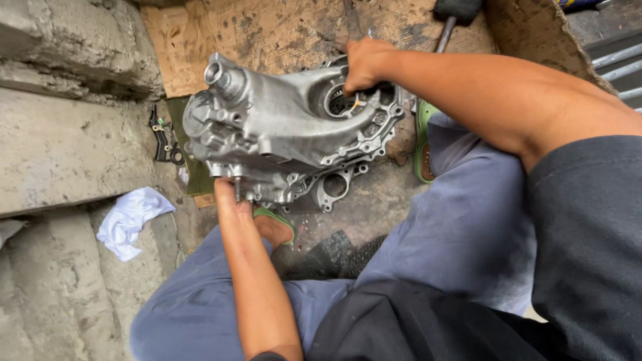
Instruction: The person assembles a motorcycle engine by inserting a small metal component into the crankcase, wiping the interior with a cloth, and then joining the two engine halves together.
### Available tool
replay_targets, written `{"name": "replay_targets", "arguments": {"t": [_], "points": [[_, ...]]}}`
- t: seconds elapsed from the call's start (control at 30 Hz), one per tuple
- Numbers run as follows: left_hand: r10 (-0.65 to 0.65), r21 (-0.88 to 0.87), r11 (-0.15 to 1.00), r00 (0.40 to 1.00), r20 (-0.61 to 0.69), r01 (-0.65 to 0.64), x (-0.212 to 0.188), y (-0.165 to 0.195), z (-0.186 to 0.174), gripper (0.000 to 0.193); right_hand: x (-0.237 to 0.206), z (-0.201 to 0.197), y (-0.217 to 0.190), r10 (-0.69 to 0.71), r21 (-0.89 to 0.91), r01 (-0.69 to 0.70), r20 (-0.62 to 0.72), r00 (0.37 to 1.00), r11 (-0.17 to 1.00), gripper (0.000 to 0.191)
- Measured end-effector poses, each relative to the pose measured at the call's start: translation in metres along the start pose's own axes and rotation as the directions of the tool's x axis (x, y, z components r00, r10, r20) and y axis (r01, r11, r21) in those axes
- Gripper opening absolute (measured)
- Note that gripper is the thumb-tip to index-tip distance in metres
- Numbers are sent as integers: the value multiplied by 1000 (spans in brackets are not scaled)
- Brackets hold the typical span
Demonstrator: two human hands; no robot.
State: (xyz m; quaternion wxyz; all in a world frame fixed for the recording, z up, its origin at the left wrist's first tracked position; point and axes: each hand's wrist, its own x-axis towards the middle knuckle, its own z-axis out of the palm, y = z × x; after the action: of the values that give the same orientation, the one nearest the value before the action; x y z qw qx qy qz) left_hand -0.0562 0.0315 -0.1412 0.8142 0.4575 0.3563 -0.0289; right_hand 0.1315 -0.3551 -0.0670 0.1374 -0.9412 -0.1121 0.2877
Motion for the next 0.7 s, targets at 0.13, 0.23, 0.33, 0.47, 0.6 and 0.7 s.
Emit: {"name": "replay_targets", "arguments": {"t": [0.13, 0.23, 0.33, 0.47, 0.6, 0.7], "points": [[11, -51, 999, 1000, 10, -11, -9, -11, 18, 51, -22, 24, 28, 6, 15, -5, -85, 996, 1000, 96], [-53, -56, 997, 998, -24, 51, -17, -17, 38, 61, -51, 50, 51, -5, 84, 20, -169, 986, 996, 91], [4, -47, 999, 998, 60, -1, -24, -32, 63, 68, -75, 65, 71, -36, 146, 83, -300, 953, 986, 88], [-69, 274, 953, 976, -208, 126, -22, -61, 88, 81, -85, 62, 92, 11, 220, 59, -302, 953, 974, 87], [-20, 241, 969, 989, -147, 56, -15, -71, 107, 84, -81, 55, 103, 21, 155, 24, -283, 959, 988, 86], [-79, 335, 930, 973, -218, 151, -11, -71, 115, 93, -79, 55, 105, 55, 175, -9, -257, 965, 985, 87]]}}
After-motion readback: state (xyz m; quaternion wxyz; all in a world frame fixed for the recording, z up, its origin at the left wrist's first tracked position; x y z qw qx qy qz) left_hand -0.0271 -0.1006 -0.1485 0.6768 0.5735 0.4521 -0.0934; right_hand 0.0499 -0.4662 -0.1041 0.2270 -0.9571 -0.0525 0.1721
